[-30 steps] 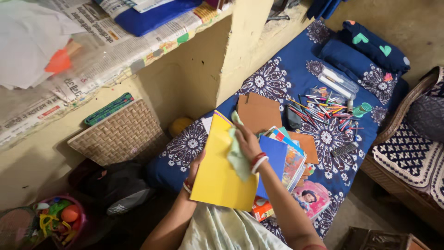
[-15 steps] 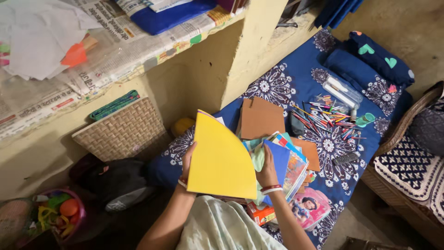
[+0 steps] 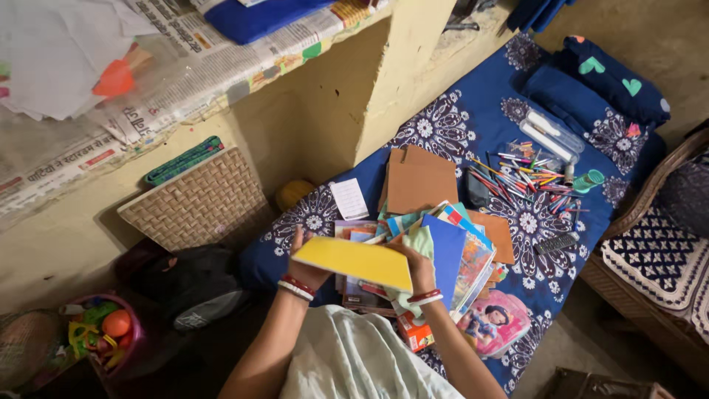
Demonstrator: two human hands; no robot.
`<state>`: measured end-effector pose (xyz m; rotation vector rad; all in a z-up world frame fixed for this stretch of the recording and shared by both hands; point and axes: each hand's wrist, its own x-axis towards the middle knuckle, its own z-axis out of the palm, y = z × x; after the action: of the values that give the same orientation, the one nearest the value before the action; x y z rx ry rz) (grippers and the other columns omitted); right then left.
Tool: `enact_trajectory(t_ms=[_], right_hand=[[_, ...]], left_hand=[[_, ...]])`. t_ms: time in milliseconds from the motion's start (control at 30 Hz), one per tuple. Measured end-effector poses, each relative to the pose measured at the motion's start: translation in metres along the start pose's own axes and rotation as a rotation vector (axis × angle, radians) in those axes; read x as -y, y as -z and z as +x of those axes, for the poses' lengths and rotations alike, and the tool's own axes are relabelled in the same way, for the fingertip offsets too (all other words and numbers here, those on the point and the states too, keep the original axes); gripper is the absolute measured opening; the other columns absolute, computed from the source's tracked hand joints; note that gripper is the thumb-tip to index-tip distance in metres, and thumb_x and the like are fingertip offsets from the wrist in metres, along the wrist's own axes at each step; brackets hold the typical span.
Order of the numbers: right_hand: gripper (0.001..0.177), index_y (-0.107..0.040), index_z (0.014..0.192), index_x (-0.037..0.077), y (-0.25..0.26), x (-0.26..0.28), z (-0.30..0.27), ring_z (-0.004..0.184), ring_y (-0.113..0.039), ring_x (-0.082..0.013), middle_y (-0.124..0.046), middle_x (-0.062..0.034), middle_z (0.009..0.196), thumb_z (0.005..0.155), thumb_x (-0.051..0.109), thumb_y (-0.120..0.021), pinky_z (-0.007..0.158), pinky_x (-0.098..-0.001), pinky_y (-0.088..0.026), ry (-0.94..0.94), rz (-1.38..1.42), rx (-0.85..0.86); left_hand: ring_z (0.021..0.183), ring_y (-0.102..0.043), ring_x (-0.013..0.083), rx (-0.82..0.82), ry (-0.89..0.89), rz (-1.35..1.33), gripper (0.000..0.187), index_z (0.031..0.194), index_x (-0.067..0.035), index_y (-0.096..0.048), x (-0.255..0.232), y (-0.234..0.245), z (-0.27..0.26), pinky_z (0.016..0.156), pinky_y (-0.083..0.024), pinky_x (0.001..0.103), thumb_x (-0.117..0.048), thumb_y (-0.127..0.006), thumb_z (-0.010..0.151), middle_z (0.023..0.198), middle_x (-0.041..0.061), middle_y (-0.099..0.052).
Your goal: The person wipes the covers of several notebooks and books with a cloth. They pick up each item from a pile on a bed, wipe it, and place it on a nearby shelf.
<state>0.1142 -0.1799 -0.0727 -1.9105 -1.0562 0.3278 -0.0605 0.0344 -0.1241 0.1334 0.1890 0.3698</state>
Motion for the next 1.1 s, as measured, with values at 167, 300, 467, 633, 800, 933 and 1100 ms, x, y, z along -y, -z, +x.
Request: enact_trajectory(t_ms=[167,300,467,633,800,933,1100], right_hand=[[0.028,-0.074,0.112,0.001,-0.045,-0.066,-0.007,0.068,-0.079,-0.0231,-0.08,-0.0137,0.09,0.091,-0.003,-0.057,0.061,-0.0326,-0.062,-0.374,0.054,0.096],[0.02,-0.07,0.113,-0.002,-0.079,-0.102,-0.018,0.062,-0.07,-0.0171,-0.075,-0.0142,0.083,0.095,0.003,-0.064,0.051,-0.0336,-0.059,-0.489,0.188,0.11],[0.028,-0.065,0.118,0.001,-0.111,-0.118,-0.009,0.065,-0.071,-0.0185,-0.077,-0.0076,0.09,0.09,-0.001,-0.063,0.052,-0.0354,-0.056,-0.683,0.543,0.037],[0.036,-0.061,0.128,-0.001,-0.126,-0.12,0.003,0.072,-0.072,-0.0197,-0.075,-0.0133,0.097,0.092,-0.002,-0.064,0.059,-0.0349,-0.059,-0.67,0.692,0.097],[0.07,-0.04,0.148,0.017,-0.134,-0.124,0.021,0.072,-0.067,-0.0223,-0.067,-0.0164,0.105,0.086,-0.003,-0.066,0.059,-0.0408,-0.057,-0.683,0.559,0.19],[0.068,-0.039,0.145,0.018,-0.123,-0.127,0.026,0.085,-0.071,-0.0192,-0.069,-0.0095,0.121,0.084,0.001,-0.064,0.065,-0.0392,-0.06,-0.625,0.563,0.301],[0.046,-0.058,0.135,0.004,-0.106,-0.132,0.024,0.083,-0.065,-0.0204,-0.067,-0.0133,0.117,0.09,0.002,-0.065,0.065,-0.0349,-0.053,-0.571,0.696,0.17]], left_hand=[[0.147,-0.033,0.0389,-0.328,-0.104,0.066,0.089,0.162,-0.02,-0.03,0.001,0.029,0.001,0.115,-0.026,0.066,-0.077,-0.042,0.094,0.165,0.017,-0.033],[0.155,-0.008,0.0417,-0.619,-0.09,0.192,0.09,0.164,-0.039,-0.007,0.001,0.033,-0.003,0.12,-0.009,0.068,-0.075,-0.039,0.089,0.172,0.011,-0.002],[0.155,-0.016,0.0456,-0.532,-0.086,0.152,0.088,0.163,-0.036,-0.014,0.001,0.031,-0.014,0.123,-0.015,0.062,-0.074,-0.043,0.089,0.171,0.014,-0.01],[0.154,-0.016,0.0445,-0.496,-0.056,0.168,0.085,0.163,-0.034,-0.018,-0.001,0.038,-0.017,0.121,-0.014,0.062,-0.072,-0.041,0.091,0.17,0.015,-0.014],[0.154,-0.017,0.0439,-0.475,-0.061,0.176,0.082,0.162,-0.032,-0.02,-0.002,0.043,-0.016,0.121,-0.015,0.061,-0.07,-0.041,0.093,0.17,0.016,-0.019],[0.153,-0.019,0.0435,-0.476,-0.039,0.186,0.081,0.161,-0.032,-0.025,-0.001,0.039,-0.011,0.12,-0.017,0.062,-0.069,-0.043,0.091,0.169,0.014,-0.021],[0.152,-0.024,0.0426,-0.476,0.004,0.191,0.081,0.16,-0.032,-0.028,0.004,0.037,0.001,0.119,-0.02,0.062,-0.069,-0.045,0.09,0.168,0.013,-0.024]])
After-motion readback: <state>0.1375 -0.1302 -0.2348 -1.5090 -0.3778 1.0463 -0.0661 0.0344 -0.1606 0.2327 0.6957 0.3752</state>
